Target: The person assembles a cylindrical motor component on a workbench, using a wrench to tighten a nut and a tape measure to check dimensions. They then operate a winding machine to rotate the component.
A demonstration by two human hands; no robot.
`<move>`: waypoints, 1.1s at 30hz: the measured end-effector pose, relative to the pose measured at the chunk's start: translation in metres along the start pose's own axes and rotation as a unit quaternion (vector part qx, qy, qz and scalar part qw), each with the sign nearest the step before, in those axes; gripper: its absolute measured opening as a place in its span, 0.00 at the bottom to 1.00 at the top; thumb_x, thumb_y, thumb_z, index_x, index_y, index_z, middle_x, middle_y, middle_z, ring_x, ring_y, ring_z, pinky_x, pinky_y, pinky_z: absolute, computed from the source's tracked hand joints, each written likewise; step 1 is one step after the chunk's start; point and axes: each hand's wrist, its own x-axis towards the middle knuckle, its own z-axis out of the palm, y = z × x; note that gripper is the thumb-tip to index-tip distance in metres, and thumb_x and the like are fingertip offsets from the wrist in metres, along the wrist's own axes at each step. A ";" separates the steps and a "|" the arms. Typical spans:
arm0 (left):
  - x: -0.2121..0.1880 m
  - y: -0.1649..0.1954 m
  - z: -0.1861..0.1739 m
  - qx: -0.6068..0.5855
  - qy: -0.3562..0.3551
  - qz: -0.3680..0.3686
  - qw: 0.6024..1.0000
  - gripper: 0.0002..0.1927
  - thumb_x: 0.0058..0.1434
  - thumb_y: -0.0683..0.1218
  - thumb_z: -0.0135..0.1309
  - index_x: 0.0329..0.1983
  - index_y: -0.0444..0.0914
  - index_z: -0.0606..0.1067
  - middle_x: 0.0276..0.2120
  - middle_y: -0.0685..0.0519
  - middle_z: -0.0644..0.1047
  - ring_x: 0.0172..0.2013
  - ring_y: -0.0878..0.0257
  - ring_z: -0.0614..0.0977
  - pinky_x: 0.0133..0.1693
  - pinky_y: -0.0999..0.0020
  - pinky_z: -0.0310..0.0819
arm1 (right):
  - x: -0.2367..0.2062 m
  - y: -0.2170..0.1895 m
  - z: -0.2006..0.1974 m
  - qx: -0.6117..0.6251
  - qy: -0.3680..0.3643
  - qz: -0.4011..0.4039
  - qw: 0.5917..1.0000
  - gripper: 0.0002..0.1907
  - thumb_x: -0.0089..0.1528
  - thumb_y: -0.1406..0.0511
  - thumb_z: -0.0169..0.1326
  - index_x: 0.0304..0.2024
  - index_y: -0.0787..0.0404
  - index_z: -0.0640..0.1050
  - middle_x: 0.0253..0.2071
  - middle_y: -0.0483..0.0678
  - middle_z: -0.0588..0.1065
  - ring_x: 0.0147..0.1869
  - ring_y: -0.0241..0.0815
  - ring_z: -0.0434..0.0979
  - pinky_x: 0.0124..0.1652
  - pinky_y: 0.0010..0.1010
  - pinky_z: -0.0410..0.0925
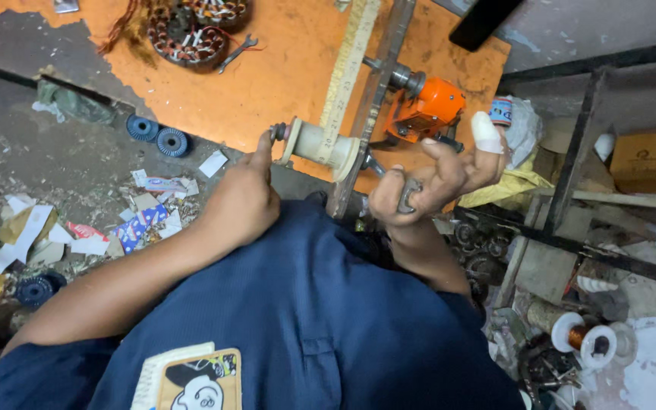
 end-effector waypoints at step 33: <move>0.018 -0.042 -0.024 -0.252 -0.097 -0.057 0.961 0.37 0.60 0.45 0.61 0.70 0.29 0.62 0.21 0.58 0.71 0.19 0.71 0.71 0.22 0.72 0.64 | -0.087 -0.007 -0.014 0.267 -0.182 0.331 0.886 0.18 0.66 0.71 0.62 0.53 0.66 0.67 0.49 0.46 0.66 0.30 0.26 0.60 0.29 0.18 0.57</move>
